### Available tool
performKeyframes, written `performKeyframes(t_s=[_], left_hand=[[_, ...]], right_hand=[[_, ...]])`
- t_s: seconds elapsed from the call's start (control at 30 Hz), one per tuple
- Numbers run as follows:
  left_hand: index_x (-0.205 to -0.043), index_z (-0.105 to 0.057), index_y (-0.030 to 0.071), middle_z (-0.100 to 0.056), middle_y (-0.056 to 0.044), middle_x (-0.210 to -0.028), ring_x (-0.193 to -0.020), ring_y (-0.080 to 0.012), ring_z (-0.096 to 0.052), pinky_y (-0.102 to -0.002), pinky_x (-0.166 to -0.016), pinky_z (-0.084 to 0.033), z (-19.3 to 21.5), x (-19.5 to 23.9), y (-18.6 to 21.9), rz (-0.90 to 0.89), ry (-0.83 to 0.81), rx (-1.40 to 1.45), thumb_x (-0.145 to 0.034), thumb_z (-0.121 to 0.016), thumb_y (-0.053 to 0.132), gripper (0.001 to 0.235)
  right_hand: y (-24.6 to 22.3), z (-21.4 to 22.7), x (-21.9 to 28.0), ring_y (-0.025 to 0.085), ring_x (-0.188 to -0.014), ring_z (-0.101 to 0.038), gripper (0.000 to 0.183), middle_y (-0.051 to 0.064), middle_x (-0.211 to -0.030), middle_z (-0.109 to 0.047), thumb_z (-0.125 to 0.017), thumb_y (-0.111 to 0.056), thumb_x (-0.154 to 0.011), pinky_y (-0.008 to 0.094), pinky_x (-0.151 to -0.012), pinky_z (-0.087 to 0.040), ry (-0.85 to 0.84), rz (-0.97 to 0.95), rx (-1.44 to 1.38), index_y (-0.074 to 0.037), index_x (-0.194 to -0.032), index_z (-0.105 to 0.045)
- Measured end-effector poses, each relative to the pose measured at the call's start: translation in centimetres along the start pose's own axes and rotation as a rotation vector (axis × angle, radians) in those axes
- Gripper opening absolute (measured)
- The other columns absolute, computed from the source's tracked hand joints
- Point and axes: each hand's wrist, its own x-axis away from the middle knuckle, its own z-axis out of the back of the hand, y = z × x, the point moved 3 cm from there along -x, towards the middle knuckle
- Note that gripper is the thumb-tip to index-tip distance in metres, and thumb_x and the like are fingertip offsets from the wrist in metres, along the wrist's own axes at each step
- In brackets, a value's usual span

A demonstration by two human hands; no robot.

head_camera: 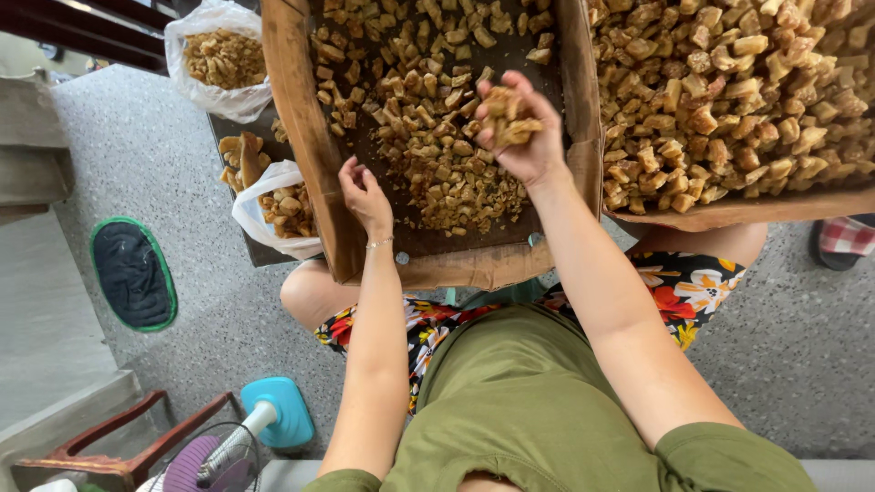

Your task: The person sits and sorts small brown food pieces by hand, picking them from a cardboard box and transferring them into a plastic bag. The person repeatedly scoops, inspects, and moves the pieces between containers.

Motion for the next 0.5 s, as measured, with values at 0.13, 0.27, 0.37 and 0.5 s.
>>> performKeyframes(t_s=[0.13, 0.27, 0.37, 0.5], left_hand=[[-0.139, -0.054, 0.007, -0.061, -0.012, -0.125, -0.094, -0.0228, -0.064, -0.036, -0.082, -0.056, -1.6, -0.6, -3.3, 0.143, -0.044, -0.005, -0.098, -0.061, 0.008, 0.041], [-0.143, -0.051, 0.008, -0.058, -0.016, -0.129, -0.103, -0.027, -0.061, -0.04, -0.089, -0.052, -2.4, -0.3, -4.0, 0.159, -0.076, -0.038, -0.099, -0.061, 0.01, 0.045], [-0.142, -0.052, 0.008, -0.057, -0.017, -0.132, -0.118, -0.0296, -0.056, -0.044, -0.102, -0.044, -2.6, -0.2, -3.7, 0.117, -0.066, -0.061, -0.1, -0.06, 0.01, 0.043], [-0.14, -0.055, 0.009, -0.059, -0.014, -0.14, -0.133, -0.0307, -0.053, -0.05, -0.119, -0.029, -2.5, -1.3, -3.7, 0.116, -0.006, -0.145, -0.099, -0.061, 0.009, 0.042]], right_hand=[[-6.7, -1.8, 1.9, 0.025, -0.091, -0.071, 0.029, 0.015, -0.117, -0.067, -0.069, -0.033, -0.098, 0.032, -0.067, -0.062, 0.118, 0.175, 0.123, -0.012, -0.117, -0.06], [-18.5, 0.2, 4.2, 0.024, -0.089, -0.065, 0.035, 0.015, -0.103, -0.061, -0.057, -0.037, -0.109, 0.033, -0.07, -0.056, 0.319, 0.366, 0.379, -0.003, -0.116, -0.058], [-27.6, 3.5, 5.9, 0.027, -0.09, -0.066, 0.048, 0.017, -0.106, -0.066, -0.052, -0.047, -0.104, 0.042, -0.075, -0.057, 0.513, 0.614, 0.766, -0.003, -0.123, -0.058], [-32.6, 5.9, 5.9, 0.04, -0.162, -0.027, 0.068, 0.024, -0.167, -0.028, -0.045, -0.049, -0.114, 0.065, -0.129, -0.026, 0.536, 0.757, 1.497, -0.006, -0.163, -0.031]])
